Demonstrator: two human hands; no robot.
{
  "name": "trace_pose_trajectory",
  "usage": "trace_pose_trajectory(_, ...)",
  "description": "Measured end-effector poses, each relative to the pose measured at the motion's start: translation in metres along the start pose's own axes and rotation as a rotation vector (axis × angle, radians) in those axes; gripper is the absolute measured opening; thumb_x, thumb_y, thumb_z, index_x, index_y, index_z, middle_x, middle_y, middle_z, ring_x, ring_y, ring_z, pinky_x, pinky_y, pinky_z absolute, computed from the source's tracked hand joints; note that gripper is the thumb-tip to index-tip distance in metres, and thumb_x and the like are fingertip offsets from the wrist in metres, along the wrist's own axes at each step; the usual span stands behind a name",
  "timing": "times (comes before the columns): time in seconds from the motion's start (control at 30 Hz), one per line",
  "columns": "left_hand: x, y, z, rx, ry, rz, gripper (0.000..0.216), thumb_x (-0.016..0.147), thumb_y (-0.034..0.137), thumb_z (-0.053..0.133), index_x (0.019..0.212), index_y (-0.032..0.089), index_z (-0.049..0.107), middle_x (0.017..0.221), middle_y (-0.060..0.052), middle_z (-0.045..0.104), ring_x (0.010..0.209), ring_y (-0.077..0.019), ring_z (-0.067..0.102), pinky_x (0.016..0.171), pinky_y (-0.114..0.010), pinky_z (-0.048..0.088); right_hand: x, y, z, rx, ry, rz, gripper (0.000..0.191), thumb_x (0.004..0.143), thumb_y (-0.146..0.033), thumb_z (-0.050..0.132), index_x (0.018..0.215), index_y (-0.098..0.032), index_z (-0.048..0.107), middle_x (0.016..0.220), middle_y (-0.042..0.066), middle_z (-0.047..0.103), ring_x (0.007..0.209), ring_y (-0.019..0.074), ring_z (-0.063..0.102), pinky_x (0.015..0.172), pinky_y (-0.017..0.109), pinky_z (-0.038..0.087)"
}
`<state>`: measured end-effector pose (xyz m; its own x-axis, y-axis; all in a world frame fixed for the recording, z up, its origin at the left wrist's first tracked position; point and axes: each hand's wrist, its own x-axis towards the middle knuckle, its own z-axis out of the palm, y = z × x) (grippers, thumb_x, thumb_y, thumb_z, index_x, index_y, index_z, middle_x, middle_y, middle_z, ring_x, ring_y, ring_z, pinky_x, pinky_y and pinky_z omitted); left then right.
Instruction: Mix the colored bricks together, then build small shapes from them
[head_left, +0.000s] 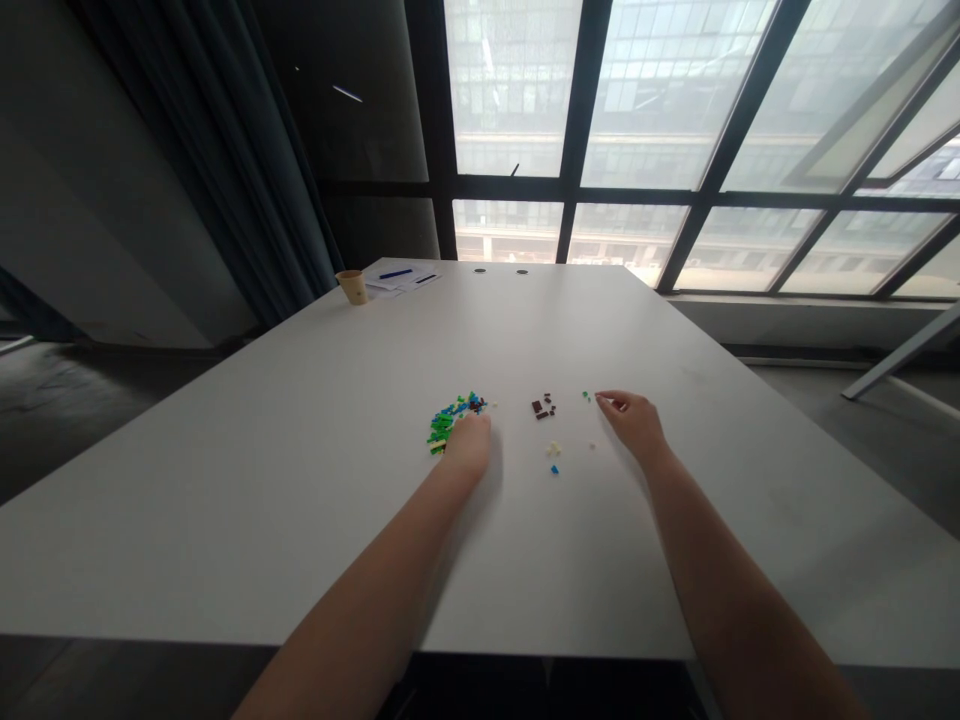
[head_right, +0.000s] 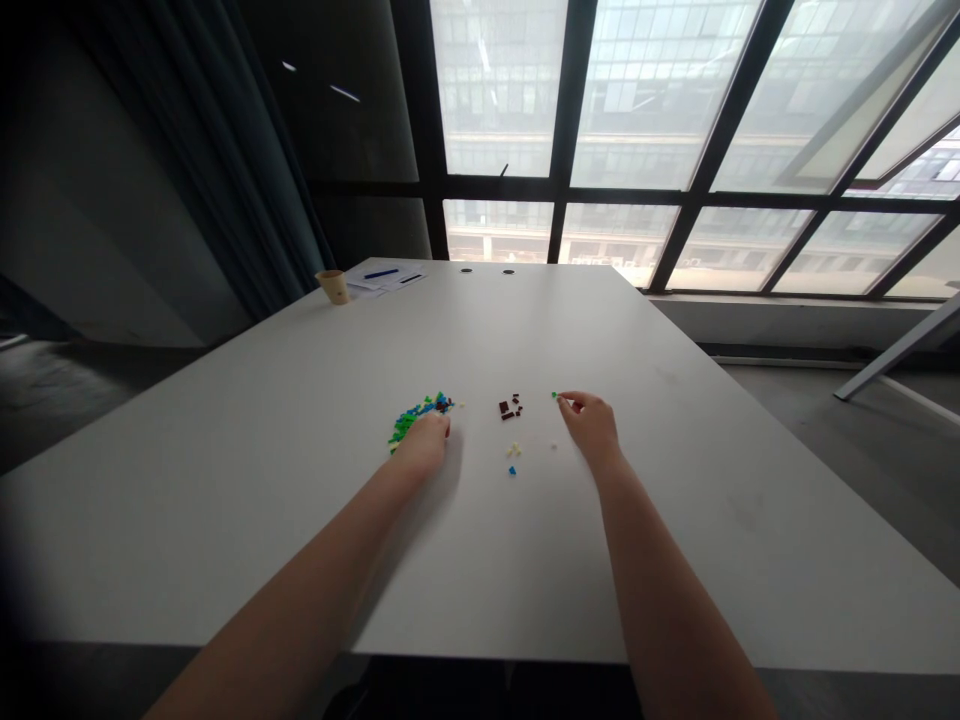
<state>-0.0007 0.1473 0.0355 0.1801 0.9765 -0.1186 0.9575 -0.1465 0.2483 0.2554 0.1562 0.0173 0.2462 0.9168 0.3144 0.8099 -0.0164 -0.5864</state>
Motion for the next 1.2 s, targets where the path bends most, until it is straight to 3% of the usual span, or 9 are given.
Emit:
trace_pose_trajectory(0.2, 0.003, -0.001, 0.004, -0.088, 0.111, 0.018, 0.024, 0.070, 0.000, 0.039, 0.079, 0.010, 0.059, 0.084, -0.014, 0.059, 0.081, -0.0209, 0.055, 0.074, -0.031, 0.039, 0.002, 0.015, -0.012, -0.055, -0.017, 0.026, 0.031, 0.072, -0.038, 0.050, 0.080, -0.017, 0.071, 0.058, 0.002, 0.059, 0.055, 0.0139, 0.051, 0.055, 0.024, 0.035)
trace_pose_trajectory(0.3, 0.007, 0.002, 0.005, -0.381, 0.180, 0.087, 0.021, 0.071, 0.001, 0.041, 0.078, 0.013, 0.057, 0.079, -0.008, 0.058, 0.077, -0.0168, 0.055, 0.076, -0.030, 0.041, 0.000, 0.009, -0.008, -0.043, -0.031, 0.003, 0.029, 0.072, -0.036, 0.050, 0.078, -0.017, 0.070, 0.057, 0.002, 0.058, 0.054, 0.0135, 0.051, 0.054, 0.024, 0.035)
trace_pose_trajectory(0.37, 0.008, 0.007, 0.005, -0.748, 0.126, 0.090, 0.015, 0.071, 0.004, 0.048, 0.079, 0.015, 0.054, 0.075, -0.004, 0.057, 0.072, -0.0136, 0.056, 0.074, -0.028, 0.044, -0.003, -0.001, -0.005, -0.003, -0.055, -0.052, 0.027, 0.073, -0.035, 0.050, 0.078, -0.017, 0.070, 0.055, 0.001, 0.057, 0.052, 0.0129, 0.050, 0.054, 0.023, 0.035)
trace_pose_trajectory(0.5, 0.008, 0.019, 0.008, -1.553, -0.128, -0.055, 0.017, 0.071, 0.007, 0.057, 0.085, 0.015, 0.051, 0.073, -0.001, 0.057, 0.070, -0.0092, 0.059, 0.071, -0.022, 0.047, -0.015, -0.026, 0.000, 0.144, -0.091, -0.272, 0.024, 0.076, -0.032, 0.049, 0.076, -0.017, 0.068, 0.056, 0.000, 0.053, 0.053, 0.0116, 0.046, 0.055, 0.023, 0.035)
trace_pose_trajectory(0.6, 0.006, 0.025, 0.010, -1.841, -0.260, -0.155, 0.023, 0.068, 0.003, 0.061, 0.085, 0.014, 0.052, 0.076, -0.002, 0.059, 0.071, -0.0080, 0.060, 0.069, -0.018, 0.047, -0.026, -0.043, 0.002, 0.258, -0.103, -0.410, 0.021, 0.078, -0.028, 0.049, 0.081, -0.018, 0.067, 0.058, 0.000, 0.051, 0.054, 0.0109, 0.044, 0.055, 0.022, 0.036)
trace_pose_trajectory(0.77, 0.005, 0.027, 0.012, -1.955, -0.365, -0.220, 0.021, 0.069, 0.001, 0.061, 0.084, 0.013, 0.053, 0.076, -0.003, 0.059, 0.071, -0.0080, 0.060, 0.069, -0.018, 0.049, -0.037, -0.056, 0.006, 0.357, -0.156, -0.515, 0.018, 0.078, -0.023, 0.052, 0.087, -0.020, 0.066, 0.063, -0.001, 0.052, 0.056, 0.0100, 0.044, 0.057, 0.022, 0.037)
trace_pose_trajectory(1.2, 0.000, 0.029, 0.012, -1.853, -0.424, -0.126, 0.016, 0.069, 0.010, 0.065, 0.082, 0.012, 0.056, 0.074, -0.001, 0.057, 0.068, -0.0055, 0.056, 0.069, -0.017, 0.046, -0.044, -0.062, 0.014, 0.331, -0.124, -0.548, 0.012, 0.077, -0.027, 0.059, 0.084, -0.022, 0.067, 0.066, 0.001, 0.054, 0.068, 0.0134, 0.050, 0.066, 0.025, 0.040)
